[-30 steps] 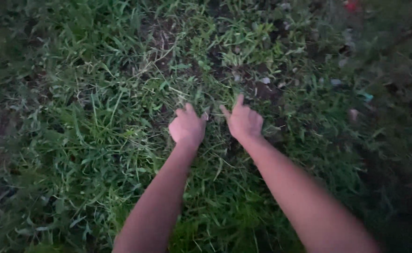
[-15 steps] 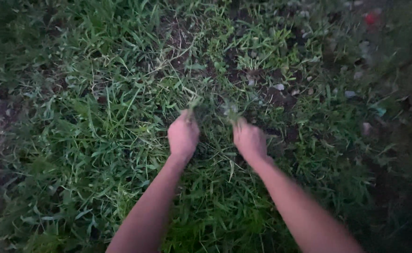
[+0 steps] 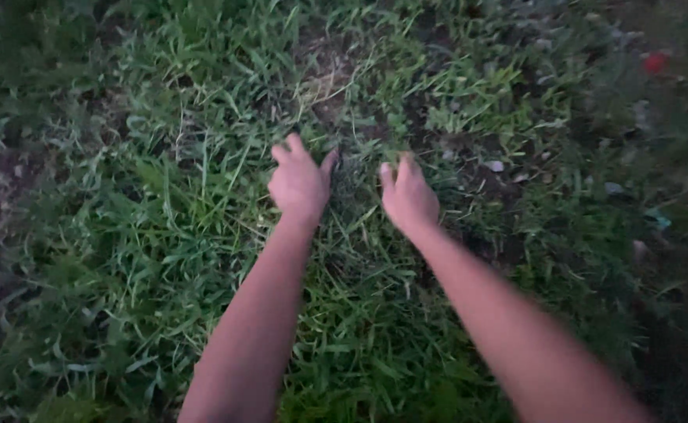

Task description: Pulling out weeds from the ground near a fence.

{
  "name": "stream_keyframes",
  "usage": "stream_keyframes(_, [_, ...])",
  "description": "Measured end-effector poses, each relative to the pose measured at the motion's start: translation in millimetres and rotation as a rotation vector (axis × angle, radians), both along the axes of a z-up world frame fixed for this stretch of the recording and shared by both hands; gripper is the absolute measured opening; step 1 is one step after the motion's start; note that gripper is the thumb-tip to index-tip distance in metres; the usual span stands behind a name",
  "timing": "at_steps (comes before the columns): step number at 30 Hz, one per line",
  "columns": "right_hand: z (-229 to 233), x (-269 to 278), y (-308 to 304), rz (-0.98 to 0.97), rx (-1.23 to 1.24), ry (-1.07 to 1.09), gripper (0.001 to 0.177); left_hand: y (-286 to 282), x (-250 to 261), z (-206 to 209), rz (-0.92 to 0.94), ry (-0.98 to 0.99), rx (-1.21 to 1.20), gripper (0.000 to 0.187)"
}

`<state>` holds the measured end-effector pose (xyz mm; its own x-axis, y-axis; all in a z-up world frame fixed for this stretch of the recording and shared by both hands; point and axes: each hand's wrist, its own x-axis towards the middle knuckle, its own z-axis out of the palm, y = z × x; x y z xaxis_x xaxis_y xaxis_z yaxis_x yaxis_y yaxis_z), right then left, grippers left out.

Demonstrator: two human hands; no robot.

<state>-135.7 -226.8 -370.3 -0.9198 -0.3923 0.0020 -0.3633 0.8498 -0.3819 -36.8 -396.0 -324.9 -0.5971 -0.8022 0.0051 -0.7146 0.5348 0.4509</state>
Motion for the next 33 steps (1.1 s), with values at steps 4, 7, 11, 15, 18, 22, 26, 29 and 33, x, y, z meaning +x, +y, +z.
stream_keyframes(4, [34,51,3,0.025,0.048,0.046,0.051,-14,-5,-31,-0.098,-0.148,0.036,0.059])
stream_keyframes(7, [1,41,15,0.094,-0.162,0.272,0.046,-33,-7,-62,-0.230,-0.012,-0.112,0.026])
stream_keyframes(11, [-23,24,25,-0.099,-0.266,0.069,0.046,-43,4,-69,-0.318,0.018,-0.119,0.018])
stream_keyframes(15, [-14,37,43,-0.118,-0.474,-0.029,0.052,-28,43,-52,-0.415,0.146,-0.003,0.018])
stream_keyframes(18, [88,113,19,-0.030,-0.047,-0.354,0.044,-5,121,-40,-0.507,0.419,-0.007,0.024])
stream_keyframes(22, [44,140,7,0.383,0.058,-0.026,0.064,4,211,-22,-0.069,0.410,0.147,0.023])
stream_keyframes(26, [-18,167,-3,0.561,-0.270,0.298,0.029,-1,255,16,0.263,0.324,0.270,0.038])
stream_keyframes(29, [8,186,-11,0.206,-0.497,-0.136,0.036,-11,258,7,0.372,0.376,0.228,0.043])
stream_keyframes(33, [22,191,-20,-0.005,-0.921,-0.682,0.035,-59,219,-92,0.377,0.441,0.044,0.100])
